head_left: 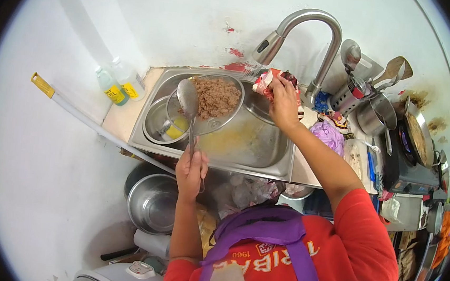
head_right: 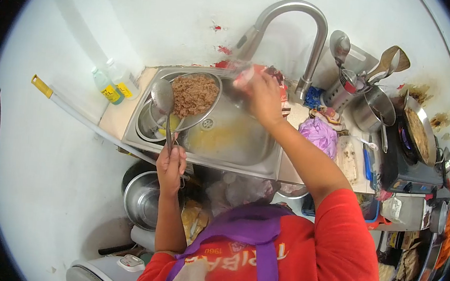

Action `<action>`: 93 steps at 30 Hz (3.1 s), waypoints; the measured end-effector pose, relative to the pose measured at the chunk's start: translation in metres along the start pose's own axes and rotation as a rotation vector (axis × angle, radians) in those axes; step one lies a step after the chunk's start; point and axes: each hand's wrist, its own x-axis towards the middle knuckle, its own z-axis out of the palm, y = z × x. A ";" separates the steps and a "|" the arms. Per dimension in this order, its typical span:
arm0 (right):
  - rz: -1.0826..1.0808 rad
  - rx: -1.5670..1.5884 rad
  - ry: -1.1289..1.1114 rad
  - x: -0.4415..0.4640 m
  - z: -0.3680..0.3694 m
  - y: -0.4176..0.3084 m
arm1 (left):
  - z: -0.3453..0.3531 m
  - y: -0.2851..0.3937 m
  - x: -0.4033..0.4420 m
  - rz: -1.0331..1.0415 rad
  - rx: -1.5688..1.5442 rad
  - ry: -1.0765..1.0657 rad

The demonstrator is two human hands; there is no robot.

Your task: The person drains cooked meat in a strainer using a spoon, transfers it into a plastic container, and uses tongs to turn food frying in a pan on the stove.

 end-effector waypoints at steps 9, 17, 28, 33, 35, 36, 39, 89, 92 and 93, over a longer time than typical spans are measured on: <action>0.700 0.163 0.147 -0.012 0.036 0.045 | 0.000 0.006 -0.002 0.019 -0.015 -0.004; 1.053 0.699 0.384 -0.023 0.081 0.092 | 0.003 0.004 0.000 -0.018 -0.027 -0.013; 1.111 1.070 0.400 0.008 0.061 0.075 | 0.006 0.004 0.007 -0.018 0.006 -0.009; 1.067 1.055 0.325 0.008 0.065 0.087 | 0.006 0.005 0.007 -0.017 0.002 -0.005; 1.088 1.039 0.306 0.011 0.056 0.076 | 0.006 0.005 0.007 -0.016 -0.001 -0.003; 1.097 1.039 0.284 0.014 0.047 0.066 | 0.005 0.005 0.007 -0.016 -0.003 -0.001; 0.981 0.774 0.240 0.014 0.043 0.046 | 0.004 0.005 0.006 -0.005 0.025 -0.002; 0.989 0.919 0.023 -0.066 0.037 0.084 | -0.004 -0.005 0.007 -0.081 -0.014 0.004; 0.714 0.539 0.001 -0.063 -0.016 0.076 | -0.002 -0.008 0.008 -0.098 -0.021 -0.005; 0.630 0.436 0.042 -0.067 -0.033 0.071 | -0.001 -0.010 0.008 -0.101 -0.027 -0.010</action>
